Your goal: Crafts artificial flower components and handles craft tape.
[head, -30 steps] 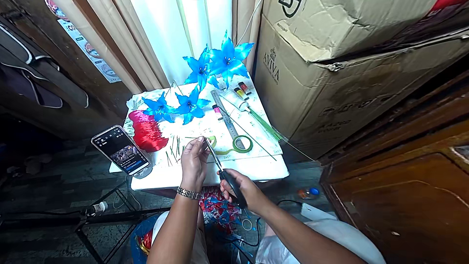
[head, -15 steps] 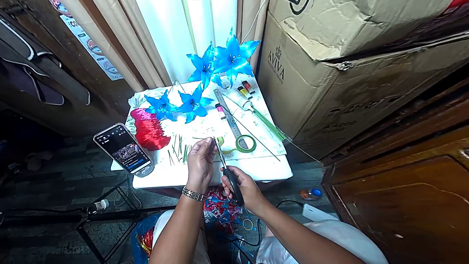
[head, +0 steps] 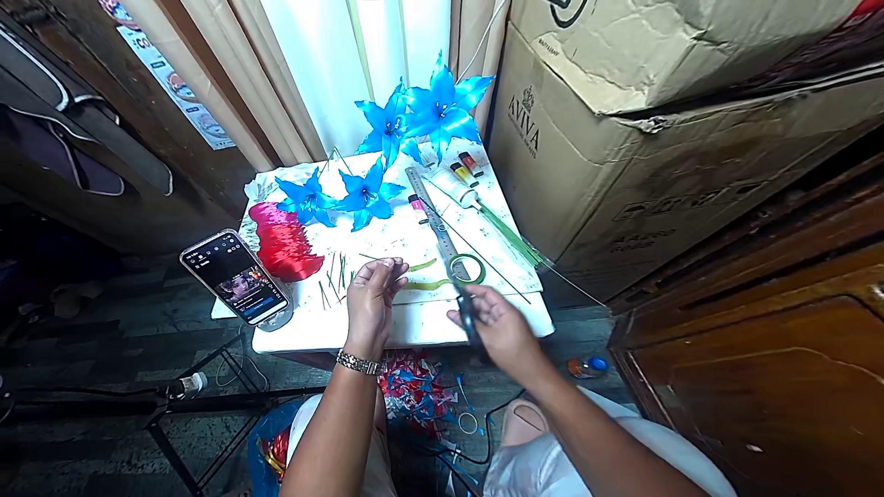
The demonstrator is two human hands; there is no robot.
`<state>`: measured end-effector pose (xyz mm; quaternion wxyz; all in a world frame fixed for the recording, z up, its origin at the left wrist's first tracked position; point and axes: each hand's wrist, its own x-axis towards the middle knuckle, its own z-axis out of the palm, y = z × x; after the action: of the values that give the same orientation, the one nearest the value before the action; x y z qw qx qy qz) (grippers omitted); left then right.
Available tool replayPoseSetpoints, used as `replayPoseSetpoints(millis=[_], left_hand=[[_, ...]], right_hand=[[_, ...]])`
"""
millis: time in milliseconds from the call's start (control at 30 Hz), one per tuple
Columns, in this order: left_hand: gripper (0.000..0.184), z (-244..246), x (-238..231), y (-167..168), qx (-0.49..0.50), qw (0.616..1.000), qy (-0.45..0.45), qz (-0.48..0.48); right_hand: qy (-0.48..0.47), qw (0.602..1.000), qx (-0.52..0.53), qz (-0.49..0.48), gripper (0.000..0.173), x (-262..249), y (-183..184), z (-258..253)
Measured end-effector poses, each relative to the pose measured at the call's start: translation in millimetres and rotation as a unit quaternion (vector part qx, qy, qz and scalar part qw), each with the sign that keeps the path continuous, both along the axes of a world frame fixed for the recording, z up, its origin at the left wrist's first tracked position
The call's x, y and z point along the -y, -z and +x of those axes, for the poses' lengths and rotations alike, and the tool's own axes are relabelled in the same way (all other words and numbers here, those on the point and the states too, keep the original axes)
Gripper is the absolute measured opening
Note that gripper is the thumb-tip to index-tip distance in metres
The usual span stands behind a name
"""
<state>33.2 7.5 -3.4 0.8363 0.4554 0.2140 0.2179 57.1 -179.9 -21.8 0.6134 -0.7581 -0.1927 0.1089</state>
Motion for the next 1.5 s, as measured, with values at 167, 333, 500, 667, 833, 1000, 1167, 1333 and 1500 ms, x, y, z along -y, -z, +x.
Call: replayPoseSetpoints(millis=[167,333,500,667,833,1000,1167,1333,1500], left_hand=[[0.008,-12,-31,-3,-0.059,0.964,0.029,0.259],[0.016,-35,-96,-7,-0.220,0.863,-0.025,0.454],[0.016,-47,-122,-5,-0.371,0.808,0.010,0.458],[0.019,-46,-128,3,-0.428,0.787,0.038,0.443],[0.026,-44,-128,5,-0.457,0.771,0.048,0.442],[0.030,-38,-121,7,-0.472,0.749,0.069,0.459],[0.033,-35,-118,10,-0.478,0.734,0.075,0.477],[0.034,-31,-115,11,-0.493,0.718,0.081,0.485],[0.033,-30,-101,0,-0.494,0.690,0.043,0.527]], right_hand=[[0.104,0.960,0.015,-0.258,0.057,35,-12,42],[0.121,0.935,-0.003,-0.334,0.049,43,-8,53],[0.104,0.928,0.007,-0.359,0.047,40,-5,53],[0.117,0.926,0.017,-0.359,0.045,42,-1,57],[0.128,0.926,0.038,-0.352,0.043,41,-1,57],[0.118,0.928,0.047,-0.349,0.042,32,0,52],[0.107,0.925,0.057,-0.359,0.041,30,5,51],[0.104,0.923,0.057,-0.365,0.041,32,6,49],[0.116,0.921,0.086,-0.362,0.034,31,4,45]])
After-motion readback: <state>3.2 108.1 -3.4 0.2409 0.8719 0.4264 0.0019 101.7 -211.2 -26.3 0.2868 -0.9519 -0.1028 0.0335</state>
